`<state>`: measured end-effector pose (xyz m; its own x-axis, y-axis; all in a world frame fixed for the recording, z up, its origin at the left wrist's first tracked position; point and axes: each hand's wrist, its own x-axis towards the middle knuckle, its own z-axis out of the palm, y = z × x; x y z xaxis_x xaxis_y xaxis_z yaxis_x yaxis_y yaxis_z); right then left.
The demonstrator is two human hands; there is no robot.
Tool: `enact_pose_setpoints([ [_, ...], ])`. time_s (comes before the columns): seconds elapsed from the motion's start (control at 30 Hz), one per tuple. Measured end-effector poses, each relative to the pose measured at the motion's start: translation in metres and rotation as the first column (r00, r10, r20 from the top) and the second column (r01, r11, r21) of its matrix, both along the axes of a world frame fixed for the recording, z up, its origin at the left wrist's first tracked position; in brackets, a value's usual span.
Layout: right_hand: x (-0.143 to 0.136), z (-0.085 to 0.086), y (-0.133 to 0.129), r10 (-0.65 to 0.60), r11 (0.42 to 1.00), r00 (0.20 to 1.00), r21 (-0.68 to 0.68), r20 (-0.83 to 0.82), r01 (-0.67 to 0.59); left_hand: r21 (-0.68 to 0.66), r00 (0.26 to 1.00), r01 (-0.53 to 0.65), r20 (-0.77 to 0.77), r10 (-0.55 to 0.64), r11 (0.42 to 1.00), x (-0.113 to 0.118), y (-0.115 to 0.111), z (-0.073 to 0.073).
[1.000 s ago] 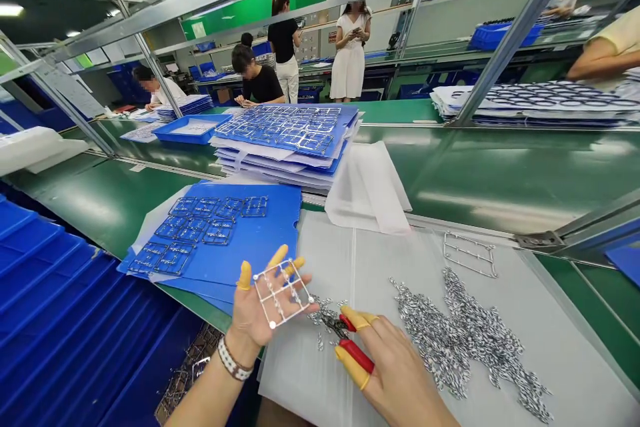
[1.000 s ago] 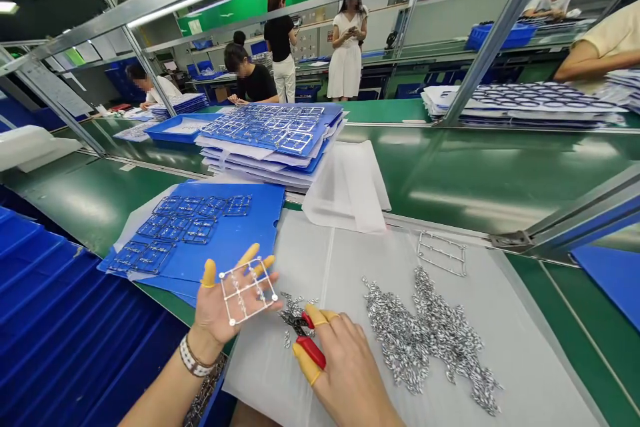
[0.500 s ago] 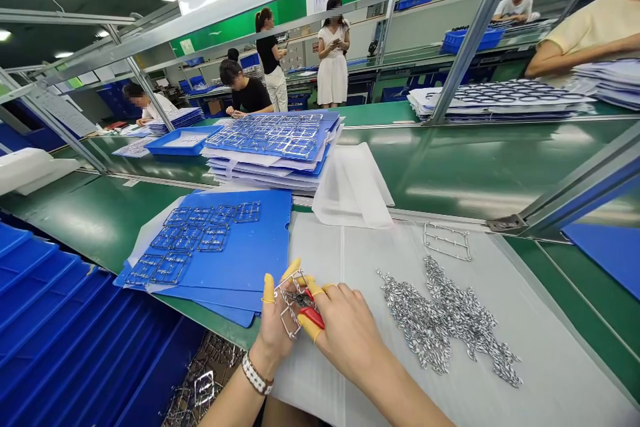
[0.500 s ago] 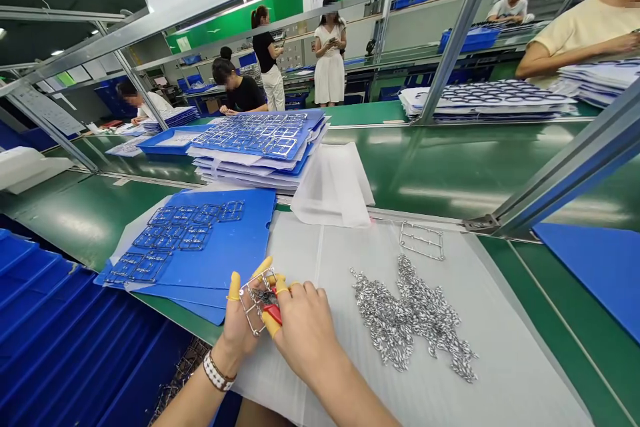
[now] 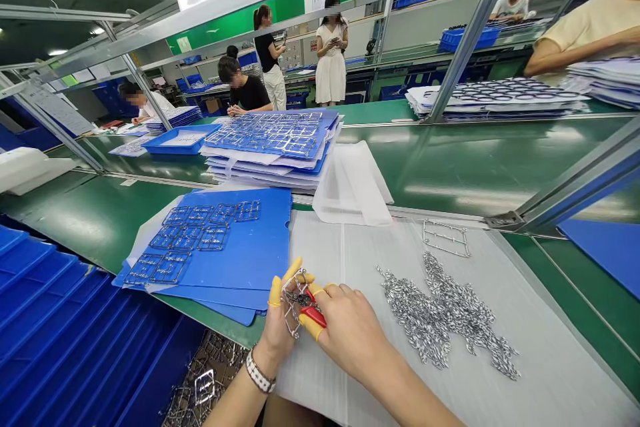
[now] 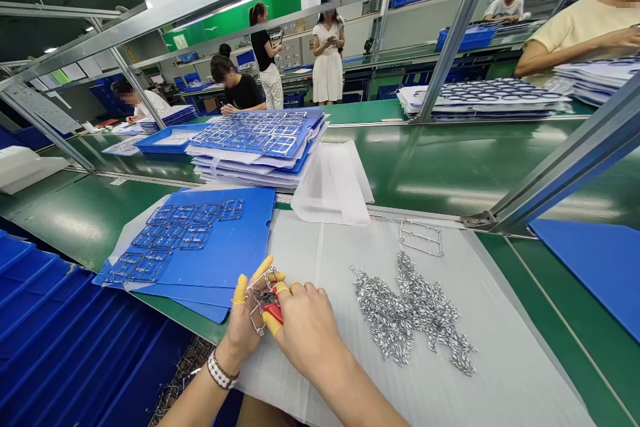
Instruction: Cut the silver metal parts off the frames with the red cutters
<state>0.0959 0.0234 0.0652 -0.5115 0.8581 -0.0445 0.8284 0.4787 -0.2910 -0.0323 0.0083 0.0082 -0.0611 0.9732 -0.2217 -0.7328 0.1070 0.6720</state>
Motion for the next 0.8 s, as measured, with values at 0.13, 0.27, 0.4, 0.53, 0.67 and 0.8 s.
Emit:
enact_pose_setpoints([
  [0.13,0.001,0.002,-0.001,0.006,1.000,0.999,-0.009,0.040,-0.006,0.019,0.999,0.011,-0.031,-0.010,1.000,-0.002,-0.001,-0.003],
  [0.27,0.009,0.004,0.002,-0.030,0.999,0.999,0.035,0.042,0.028,0.021,0.998,0.053,0.033,-0.053,0.998,-0.004,-0.001,-0.004],
  [0.4,0.015,0.006,0.009,-0.076,0.996,0.995,0.055,0.062,0.073,0.035,0.990,0.114,0.079,-0.116,0.993,-0.004,-0.001,0.001],
  [0.53,0.015,0.005,0.012,-0.079,0.996,0.995,0.051,0.057,0.076,0.042,0.990,0.121,0.068,-0.124,0.992,-0.002,-0.001,0.004],
  [0.67,0.015,0.004,0.012,-0.087,0.995,0.995,0.051,0.045,0.085,0.047,0.992,0.116,0.045,-0.118,0.992,-0.002,-0.002,0.002],
  [0.8,0.017,0.004,0.013,-0.087,0.995,0.995,0.046,0.044,0.085,0.067,0.991,0.121,0.043,-0.124,0.990,0.000,-0.002,0.001],
])
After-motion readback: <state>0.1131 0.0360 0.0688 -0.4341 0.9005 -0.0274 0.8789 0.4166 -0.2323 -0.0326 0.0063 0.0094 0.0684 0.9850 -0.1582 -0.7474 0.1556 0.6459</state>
